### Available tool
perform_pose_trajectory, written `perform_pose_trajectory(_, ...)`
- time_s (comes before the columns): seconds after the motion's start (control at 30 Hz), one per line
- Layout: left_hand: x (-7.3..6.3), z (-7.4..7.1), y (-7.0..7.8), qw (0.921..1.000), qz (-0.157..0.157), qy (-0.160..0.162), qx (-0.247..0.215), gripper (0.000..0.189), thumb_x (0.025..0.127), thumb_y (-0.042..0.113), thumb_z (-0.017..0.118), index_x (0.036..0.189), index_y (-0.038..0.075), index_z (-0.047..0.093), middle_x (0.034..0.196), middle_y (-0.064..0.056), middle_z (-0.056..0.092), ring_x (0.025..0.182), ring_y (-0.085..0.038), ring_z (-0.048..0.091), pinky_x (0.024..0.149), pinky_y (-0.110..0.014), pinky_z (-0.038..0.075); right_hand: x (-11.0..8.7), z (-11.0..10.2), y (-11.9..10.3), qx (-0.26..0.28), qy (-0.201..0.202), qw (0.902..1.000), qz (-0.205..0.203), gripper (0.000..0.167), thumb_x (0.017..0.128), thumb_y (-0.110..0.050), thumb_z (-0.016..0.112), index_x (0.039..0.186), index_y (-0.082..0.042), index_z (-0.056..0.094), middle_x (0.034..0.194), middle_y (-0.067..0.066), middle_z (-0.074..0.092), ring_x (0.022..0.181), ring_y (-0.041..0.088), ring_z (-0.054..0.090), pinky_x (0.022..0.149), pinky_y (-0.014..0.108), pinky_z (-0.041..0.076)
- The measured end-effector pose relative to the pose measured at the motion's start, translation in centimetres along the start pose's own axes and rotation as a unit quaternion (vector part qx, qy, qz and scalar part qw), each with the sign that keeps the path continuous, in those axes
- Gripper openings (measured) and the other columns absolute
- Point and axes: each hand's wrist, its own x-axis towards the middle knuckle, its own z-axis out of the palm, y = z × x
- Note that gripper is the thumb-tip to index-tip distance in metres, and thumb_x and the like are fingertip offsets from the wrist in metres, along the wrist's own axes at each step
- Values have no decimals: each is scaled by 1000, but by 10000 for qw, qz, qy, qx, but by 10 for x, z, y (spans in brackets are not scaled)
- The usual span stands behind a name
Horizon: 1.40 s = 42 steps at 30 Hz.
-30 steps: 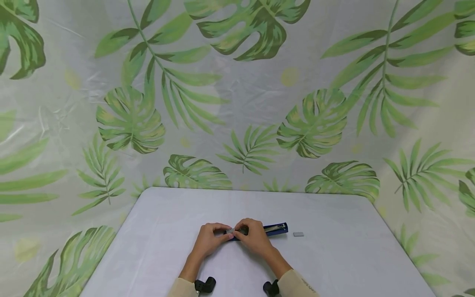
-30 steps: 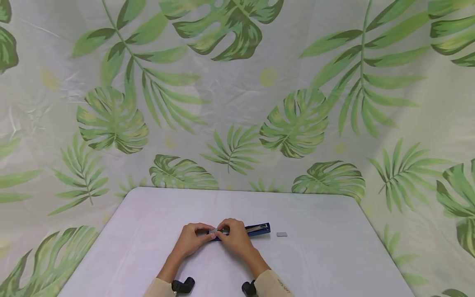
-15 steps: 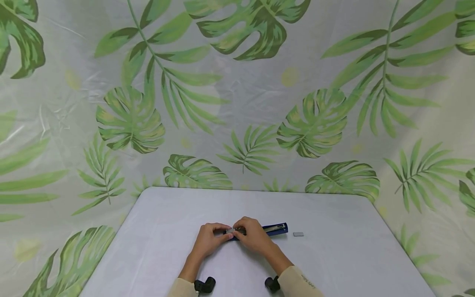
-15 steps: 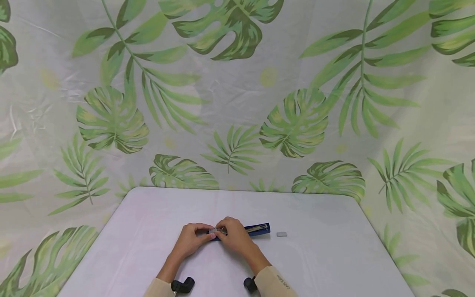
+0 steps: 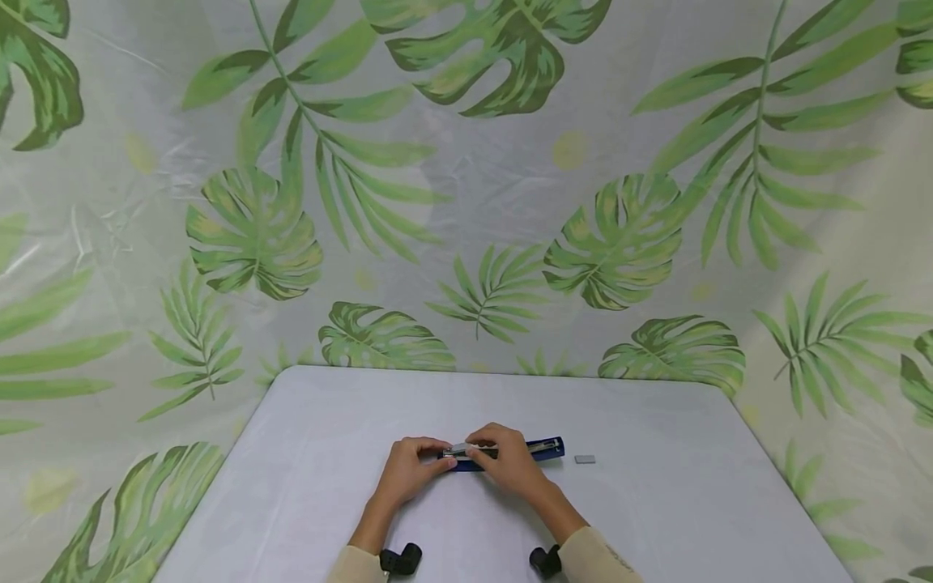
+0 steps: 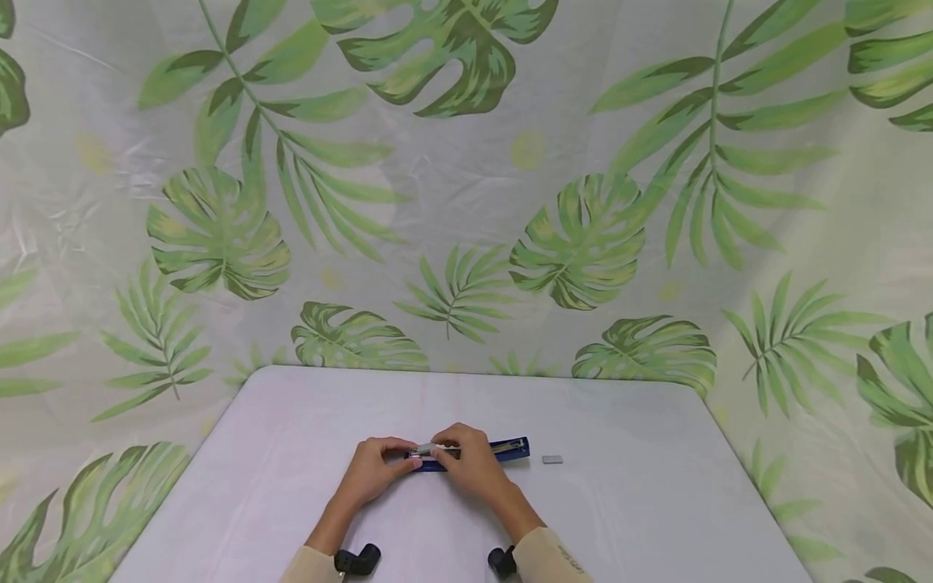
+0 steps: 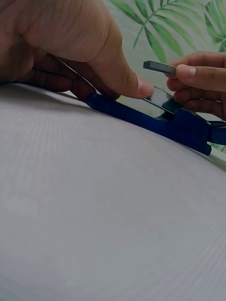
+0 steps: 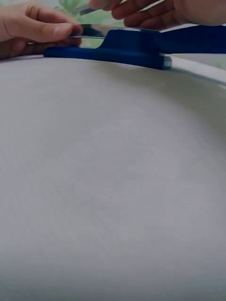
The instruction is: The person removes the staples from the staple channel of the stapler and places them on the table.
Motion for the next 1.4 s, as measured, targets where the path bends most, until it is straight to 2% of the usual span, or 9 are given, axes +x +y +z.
perform_pose_trajectory(0.47, 0, 2, -1, 9999, -144, -8, -41, 22, 85, 39, 85, 103, 28, 82, 100, 11, 80, 105, -14, 74, 96, -39, 57, -9, -25, 9, -75, 346, 9993, 68, 17, 94, -22, 76, 110, -17, 78, 107, -6, 76, 101, 14, 72, 91, 40, 59)
perform_pose_trajectory(0.73, 0, 0, 2, 9999, -135, 15, 51, 22, 85, 42, 84, 102, 29, 82, 101, 12, 79, 107, -17, 73, 97, -43, 56, -17, -44, 16, -343, 515, 9979, 197, 17, 94, -22, 77, 110, -18, 78, 107, -9, 75, 100, 12, 70, 89, 40, 59)
perform_pose_trajectory(0.87, -1, 1, 1, 9998, -174, 1, 54, 22, 85, 42, 84, 102, 30, 81, 102, 12, 79, 108, -17, 73, 98, -44, 55, -19, -54, 20, -314, 596, 9977, 122, 18, 93, -21, 78, 110, -16, 79, 108, -7, 75, 101, 16, 71, 90, 46, 59)
perform_pose_trajectory(1.17, -2, 2, 1, 9997, -246, -40, -37, 22, 85, 42, 84, 103, 29, 81, 102, 12, 79, 108, -17, 73, 98, -43, 55, -23, -81, 28, -410, 946, 9946, -73, 16, 92, -20, 80, 107, -18, 79, 104, -7, 75, 97, 18, 72, 86, 50, 59)
perform_pose_trajectory(1.4, -2, 1, 2, 9997, -247, -45, 10, 22, 85, 41, 85, 103, 29, 82, 101, 12, 79, 106, -14, 73, 97, -42, 55, -26, -100, 38, -619, 1193, 9907, -192, 15, 91, -19, 81, 106, -18, 80, 104, -5, 76, 96, 20, 72, 81, 38, 59)
